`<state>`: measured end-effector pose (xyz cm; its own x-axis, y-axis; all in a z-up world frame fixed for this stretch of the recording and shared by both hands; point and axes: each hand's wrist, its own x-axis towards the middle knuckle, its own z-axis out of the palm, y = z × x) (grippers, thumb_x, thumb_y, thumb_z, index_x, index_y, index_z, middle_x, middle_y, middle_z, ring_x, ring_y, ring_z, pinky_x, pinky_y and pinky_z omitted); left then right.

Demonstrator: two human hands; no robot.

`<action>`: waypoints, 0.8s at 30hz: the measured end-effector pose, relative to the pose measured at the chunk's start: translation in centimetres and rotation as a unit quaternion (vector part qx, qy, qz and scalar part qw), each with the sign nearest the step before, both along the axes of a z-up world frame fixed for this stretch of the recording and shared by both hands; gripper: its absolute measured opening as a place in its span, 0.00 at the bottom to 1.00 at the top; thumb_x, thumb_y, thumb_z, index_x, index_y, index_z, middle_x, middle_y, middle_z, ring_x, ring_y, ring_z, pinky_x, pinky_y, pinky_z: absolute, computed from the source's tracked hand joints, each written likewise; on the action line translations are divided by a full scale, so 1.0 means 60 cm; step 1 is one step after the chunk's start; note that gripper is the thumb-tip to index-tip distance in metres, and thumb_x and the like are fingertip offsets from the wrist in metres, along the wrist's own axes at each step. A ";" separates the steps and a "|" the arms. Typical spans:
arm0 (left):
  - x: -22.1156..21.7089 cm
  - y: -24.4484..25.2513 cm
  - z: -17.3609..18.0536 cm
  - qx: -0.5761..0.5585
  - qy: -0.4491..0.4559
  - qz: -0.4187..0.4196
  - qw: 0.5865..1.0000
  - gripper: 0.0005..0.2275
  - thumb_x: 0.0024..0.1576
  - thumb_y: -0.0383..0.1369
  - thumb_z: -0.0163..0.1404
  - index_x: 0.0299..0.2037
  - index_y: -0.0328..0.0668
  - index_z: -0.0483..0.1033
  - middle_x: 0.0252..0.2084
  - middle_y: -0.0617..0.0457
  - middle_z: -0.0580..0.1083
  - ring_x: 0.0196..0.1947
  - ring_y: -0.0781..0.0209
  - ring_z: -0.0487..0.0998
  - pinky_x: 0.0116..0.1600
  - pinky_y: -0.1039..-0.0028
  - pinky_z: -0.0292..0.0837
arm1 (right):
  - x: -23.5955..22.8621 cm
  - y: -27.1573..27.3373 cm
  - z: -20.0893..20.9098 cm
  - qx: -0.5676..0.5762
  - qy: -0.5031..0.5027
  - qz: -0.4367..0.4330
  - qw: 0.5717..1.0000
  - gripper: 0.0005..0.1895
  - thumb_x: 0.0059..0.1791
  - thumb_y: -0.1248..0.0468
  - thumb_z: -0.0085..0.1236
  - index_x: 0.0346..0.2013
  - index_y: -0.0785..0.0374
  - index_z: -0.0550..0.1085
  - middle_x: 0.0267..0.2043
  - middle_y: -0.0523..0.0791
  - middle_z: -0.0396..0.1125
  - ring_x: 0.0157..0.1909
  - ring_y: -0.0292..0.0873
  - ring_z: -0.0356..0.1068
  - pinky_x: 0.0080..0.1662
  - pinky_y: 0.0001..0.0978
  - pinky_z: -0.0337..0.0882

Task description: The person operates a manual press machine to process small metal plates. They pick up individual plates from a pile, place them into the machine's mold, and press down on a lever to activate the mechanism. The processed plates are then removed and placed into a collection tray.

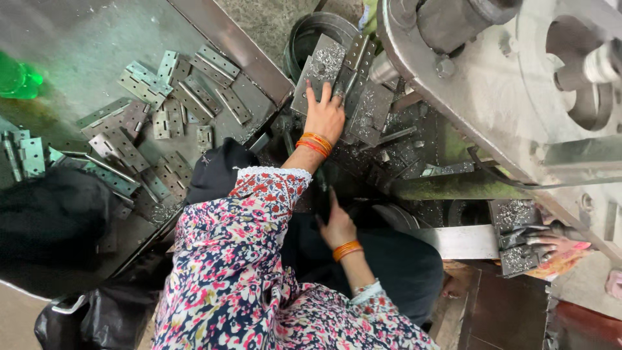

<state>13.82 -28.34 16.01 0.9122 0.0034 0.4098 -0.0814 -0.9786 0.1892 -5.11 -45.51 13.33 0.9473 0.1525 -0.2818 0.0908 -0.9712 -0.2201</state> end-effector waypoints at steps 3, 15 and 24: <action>-0.001 0.004 -0.002 0.006 -0.005 0.001 1.000 0.15 0.57 0.35 0.46 0.49 0.42 0.83 0.54 0.52 0.75 0.69 0.41 0.57 0.68 0.24 0.40 | -0.011 -0.018 -0.050 0.047 -0.018 -0.011 0.999 0.49 0.45 0.54 0.62 0.76 0.43 0.47 0.55 0.56 0.71 0.51 0.64 0.72 0.49 0.55 0.73; 0.041 0.003 0.007 -0.041 0.022 0.005 0.999 0.11 0.57 0.34 0.47 0.39 0.43 0.85 0.51 0.52 0.77 0.70 0.39 0.58 0.68 0.24 0.41 | 0.071 0.009 0.143 0.007 0.020 0.037 0.999 0.38 0.47 0.48 0.60 0.70 0.50 0.62 0.47 0.62 0.72 0.51 0.65 0.73 0.53 0.55 0.73; 0.034 0.008 -0.010 0.010 -0.002 -0.007 1.000 0.13 0.57 0.34 0.46 0.41 0.44 0.85 0.55 0.53 0.76 0.70 0.39 0.58 0.67 0.26 0.42 | 0.014 -0.028 -0.021 0.097 -0.042 0.007 0.994 0.41 0.46 0.55 0.61 0.73 0.50 0.57 0.50 0.59 0.73 0.51 0.64 0.74 0.49 0.53 0.75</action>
